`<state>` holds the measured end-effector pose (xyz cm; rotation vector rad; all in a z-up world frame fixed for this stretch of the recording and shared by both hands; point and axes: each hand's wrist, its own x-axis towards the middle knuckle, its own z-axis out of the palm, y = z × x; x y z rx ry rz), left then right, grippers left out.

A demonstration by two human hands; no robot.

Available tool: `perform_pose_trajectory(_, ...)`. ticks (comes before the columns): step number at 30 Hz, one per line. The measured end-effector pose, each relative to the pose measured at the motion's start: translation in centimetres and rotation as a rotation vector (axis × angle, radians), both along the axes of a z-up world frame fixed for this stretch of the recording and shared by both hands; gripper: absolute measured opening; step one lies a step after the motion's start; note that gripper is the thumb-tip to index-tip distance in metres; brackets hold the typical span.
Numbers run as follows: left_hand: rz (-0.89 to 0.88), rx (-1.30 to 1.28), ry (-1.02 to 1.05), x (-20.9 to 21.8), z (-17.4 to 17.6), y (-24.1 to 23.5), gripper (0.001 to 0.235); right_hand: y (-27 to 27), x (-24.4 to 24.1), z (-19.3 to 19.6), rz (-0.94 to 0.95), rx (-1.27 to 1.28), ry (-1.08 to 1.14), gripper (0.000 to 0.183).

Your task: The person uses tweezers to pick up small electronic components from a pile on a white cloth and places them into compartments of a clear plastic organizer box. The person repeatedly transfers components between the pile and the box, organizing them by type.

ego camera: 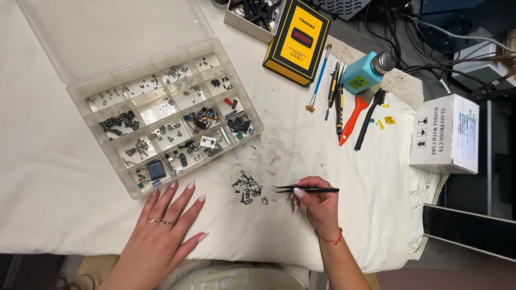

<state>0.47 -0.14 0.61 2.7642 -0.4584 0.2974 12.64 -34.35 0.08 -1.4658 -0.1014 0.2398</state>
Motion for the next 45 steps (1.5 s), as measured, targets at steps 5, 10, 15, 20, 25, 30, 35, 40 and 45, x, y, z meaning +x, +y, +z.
perform_pose_trajectory(5, -0.003, -0.028, 0.019, -0.1, -0.1, -0.1, 0.066, -0.2, -2.3, -0.4, 0.000, -0.028, -0.044, 0.011)
perform_pose_trajectory(10, 0.001, -0.032, 0.010, -0.1, -0.2, -0.1, 0.068, 1.8, -4.8, 0.4, -0.066, -0.230, -0.314, 0.012)
perform_pose_trajectory(15, -0.008, -0.045, 0.027, -0.1, 0.2, -0.1, 0.065, 2.1, -6.7, 0.2, 0.029, -0.426, -0.650, 0.022)
perform_pose_trajectory(20, -0.011, -0.032, 0.009, -0.1, -0.1, -0.1, 0.066, 1.5, -6.7, 0.0, -0.114, -0.380, -0.428, 0.014)
perform_pose_trajectory(25, -0.006, -0.026, 0.013, -0.1, 0.1, -0.1, 0.066, 1.9, -6.1, 0.8, -0.176, -0.420, -0.252, 0.008)
perform_pose_trajectory(30, -0.010, -0.043, 0.017, -0.1, 0.1, -0.1, 0.065, 2.1, -5.8, 0.5, -0.152, -0.417, -0.204, 0.006)
perform_pose_trajectory(35, -0.013, -0.033, 0.024, -0.1, 0.2, -0.1, 0.066, 2.5, -5.1, 1.3, -0.146, -0.467, -0.200, 0.006)
perform_pose_trajectory(40, -0.008, -0.044, 0.013, -0.1, 0.2, -0.1, 0.065, 2.8, -4.1, 2.0, -0.116, -0.486, -0.222, 0.003)
perform_pose_trajectory(45, -0.009, -0.048, 0.007, -0.1, 0.2, -0.1, 0.065, 2.9, -3.4, 2.8, -0.083, -0.564, -0.217, 0.007)
